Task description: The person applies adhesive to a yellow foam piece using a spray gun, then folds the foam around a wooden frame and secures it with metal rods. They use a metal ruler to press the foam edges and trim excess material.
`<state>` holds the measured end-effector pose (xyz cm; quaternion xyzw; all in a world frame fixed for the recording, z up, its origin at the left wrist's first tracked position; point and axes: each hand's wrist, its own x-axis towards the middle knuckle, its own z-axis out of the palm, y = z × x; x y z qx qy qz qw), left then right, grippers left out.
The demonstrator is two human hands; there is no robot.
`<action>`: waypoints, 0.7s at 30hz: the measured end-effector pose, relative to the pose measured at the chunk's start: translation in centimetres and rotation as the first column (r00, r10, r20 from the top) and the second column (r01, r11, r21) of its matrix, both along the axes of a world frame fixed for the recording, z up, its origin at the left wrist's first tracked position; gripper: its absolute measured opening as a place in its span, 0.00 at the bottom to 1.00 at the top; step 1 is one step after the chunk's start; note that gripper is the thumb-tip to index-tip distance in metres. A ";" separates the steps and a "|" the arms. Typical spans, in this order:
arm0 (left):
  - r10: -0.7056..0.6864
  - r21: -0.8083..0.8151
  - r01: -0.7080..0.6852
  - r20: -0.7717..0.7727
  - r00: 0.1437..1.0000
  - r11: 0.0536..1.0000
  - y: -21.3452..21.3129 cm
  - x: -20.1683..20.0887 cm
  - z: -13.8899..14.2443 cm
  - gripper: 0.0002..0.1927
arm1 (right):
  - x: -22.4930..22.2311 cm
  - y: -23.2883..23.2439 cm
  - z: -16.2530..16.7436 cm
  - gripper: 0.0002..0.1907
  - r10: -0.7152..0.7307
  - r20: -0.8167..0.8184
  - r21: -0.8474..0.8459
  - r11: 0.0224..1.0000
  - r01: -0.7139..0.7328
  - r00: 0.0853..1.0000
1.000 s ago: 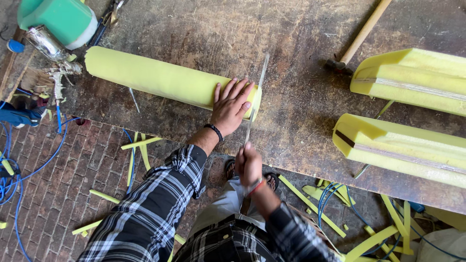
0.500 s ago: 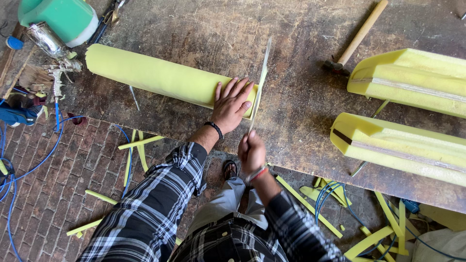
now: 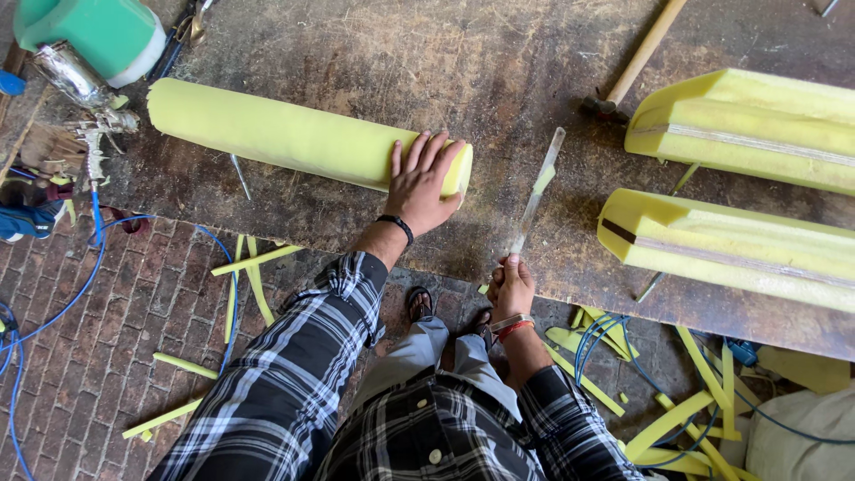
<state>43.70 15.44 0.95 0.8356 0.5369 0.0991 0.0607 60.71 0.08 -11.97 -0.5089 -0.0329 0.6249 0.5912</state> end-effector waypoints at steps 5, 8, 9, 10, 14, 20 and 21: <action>-0.003 -0.091 0.004 0.013 1.000 0.996 0.8 -0.3 0.2 0.52 | 0.0 0.5 0.6 0.08 0.018 0.045 0.072 0.997 -0.021 0.999; -0.001 -0.134 0.003 0.008 1.000 0.991 1.2 -0.3 0.7 0.53 | -1.1 1.0 1.4 0.07 0.143 0.122 0.142 0.977 -0.160 0.982; 0.006 -0.144 -0.008 -0.015 1.000 0.990 1.2 -0.2 0.9 0.53 | -1.4 1.2 1.7 0.06 0.228 0.137 0.141 0.959 -0.247 0.964; 0.013 -0.153 -0.018 -0.037 0.999 0.988 1.3 -0.1 1.1 0.53 | -1.7 1.3 2.0 0.06 0.311 0.152 0.138 0.933 -0.331 0.938; 0.002 -0.186 -0.012 -0.056 0.998 0.983 1.4 0.0 1.4 0.54 | -2.8 1.5 3.4 0.07 0.483 0.115 0.066 0.868 -0.491 0.868; -0.024 -0.196 0.016 -0.040 0.999 0.980 1.7 -0.3 1.3 0.52 | -4.8 2.0 4.5 0.08 0.627 0.123 -0.038 0.778 -0.627 0.770; -0.027 -0.198 0.020 -0.035 0.999 0.980 1.7 -0.3 1.3 0.53 | -5.0 2.2 4.5 0.08 0.543 0.128 0.012 0.836 -0.548 0.830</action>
